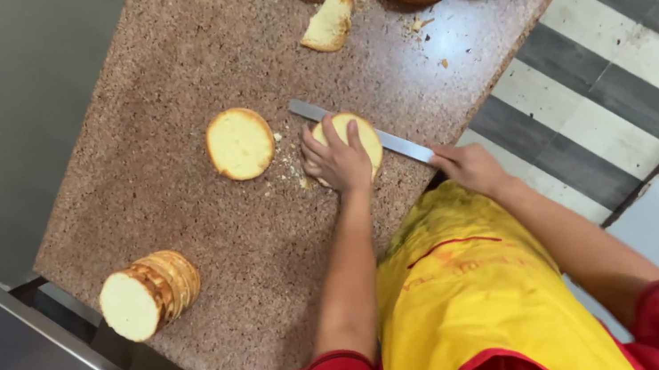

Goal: The person slices round cakes horizontally into two layers using a long serrated knife on a countertop. They trim the top crust, separate the layers, and stack the cut pieces on the left side of the counter.

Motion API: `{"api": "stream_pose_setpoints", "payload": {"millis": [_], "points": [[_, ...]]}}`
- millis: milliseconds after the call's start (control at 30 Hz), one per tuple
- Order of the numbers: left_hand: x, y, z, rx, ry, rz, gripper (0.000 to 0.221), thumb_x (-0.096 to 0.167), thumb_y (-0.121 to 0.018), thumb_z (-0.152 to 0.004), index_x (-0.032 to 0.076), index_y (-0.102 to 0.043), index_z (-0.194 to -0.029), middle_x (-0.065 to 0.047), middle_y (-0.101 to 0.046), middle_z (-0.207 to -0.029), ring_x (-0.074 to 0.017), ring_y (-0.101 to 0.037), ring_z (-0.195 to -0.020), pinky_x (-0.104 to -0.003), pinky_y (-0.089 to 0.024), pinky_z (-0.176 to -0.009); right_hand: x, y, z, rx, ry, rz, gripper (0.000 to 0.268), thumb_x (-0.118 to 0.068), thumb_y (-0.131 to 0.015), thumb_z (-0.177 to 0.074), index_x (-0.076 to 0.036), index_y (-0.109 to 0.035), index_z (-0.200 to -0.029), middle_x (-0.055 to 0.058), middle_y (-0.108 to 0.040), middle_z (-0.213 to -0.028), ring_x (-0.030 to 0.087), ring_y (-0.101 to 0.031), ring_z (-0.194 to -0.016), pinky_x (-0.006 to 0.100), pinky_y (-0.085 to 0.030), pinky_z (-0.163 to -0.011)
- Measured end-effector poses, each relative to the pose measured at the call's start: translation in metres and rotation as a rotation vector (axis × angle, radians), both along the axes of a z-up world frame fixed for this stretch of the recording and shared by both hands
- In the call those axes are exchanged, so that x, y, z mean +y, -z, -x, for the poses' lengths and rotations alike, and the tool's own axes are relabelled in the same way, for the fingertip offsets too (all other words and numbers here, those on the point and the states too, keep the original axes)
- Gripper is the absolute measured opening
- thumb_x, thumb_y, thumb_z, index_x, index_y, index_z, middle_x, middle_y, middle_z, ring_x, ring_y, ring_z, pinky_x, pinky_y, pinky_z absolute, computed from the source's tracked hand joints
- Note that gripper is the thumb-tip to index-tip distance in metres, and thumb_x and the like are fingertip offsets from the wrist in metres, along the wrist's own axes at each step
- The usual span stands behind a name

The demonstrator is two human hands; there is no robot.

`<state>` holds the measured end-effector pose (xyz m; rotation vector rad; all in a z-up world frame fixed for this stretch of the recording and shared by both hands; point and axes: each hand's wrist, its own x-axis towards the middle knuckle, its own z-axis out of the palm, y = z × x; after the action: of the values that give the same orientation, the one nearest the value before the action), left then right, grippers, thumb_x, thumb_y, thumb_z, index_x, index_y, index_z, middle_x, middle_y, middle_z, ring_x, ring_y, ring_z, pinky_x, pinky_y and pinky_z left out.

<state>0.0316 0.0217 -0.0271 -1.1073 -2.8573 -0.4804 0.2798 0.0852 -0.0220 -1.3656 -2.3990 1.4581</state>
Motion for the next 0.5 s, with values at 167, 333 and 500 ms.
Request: {"api": "stream_pose_setpoints", "payload": {"millis": [167, 333, 500], "points": [[0.017, 0.007, -0.002, -0.1, -0.187, -0.074, 0.049, 0.053, -0.063, -0.097, 0.027, -0.057, -0.138, -0.015, -0.042, -0.151, -0.0386, -0.037, -0.143, -0.064, -0.032, -0.109, -0.006, 0.006, -0.036, 0.069, -0.044, -0.106, 0.028, -0.034, -0.063, -0.097, -0.013, -0.075, -0.111, 0.019, -0.072, -0.082, 0.039, -0.07, -0.072, 0.045, -0.055, -0.065], [0.024, -0.052, 0.002, -0.521, -0.501, -0.243, 0.06, 0.053, -0.061, -0.089, 0.034, -0.047, -0.144, -0.018, -0.022, -0.161, -0.0427, -0.016, -0.147, -0.071, -0.025, -0.109, 0.018, -0.001, 0.058, 0.161, -0.061, -0.086, 0.027, -0.032, -0.063, -0.1, -0.011, -0.075, -0.113, 0.018, -0.073, -0.09, 0.039, -0.07, -0.076, 0.044, -0.056, -0.068], [-0.008, -0.044, 0.031, -0.12, 0.234, 0.322, 0.061, 0.064, -0.052, -0.096, 0.036, -0.047, -0.15, -0.024, -0.02, -0.163, -0.0467, -0.008, -0.149, -0.08, -0.004, -0.11, 0.029, -0.002, 0.0, 0.001, -0.118, -0.05, 0.032, -0.038, -0.065, -0.097, -0.014, -0.076, -0.115, 0.016, -0.075, -0.09, 0.036, -0.072, -0.073, 0.044, -0.056, -0.068]]}}
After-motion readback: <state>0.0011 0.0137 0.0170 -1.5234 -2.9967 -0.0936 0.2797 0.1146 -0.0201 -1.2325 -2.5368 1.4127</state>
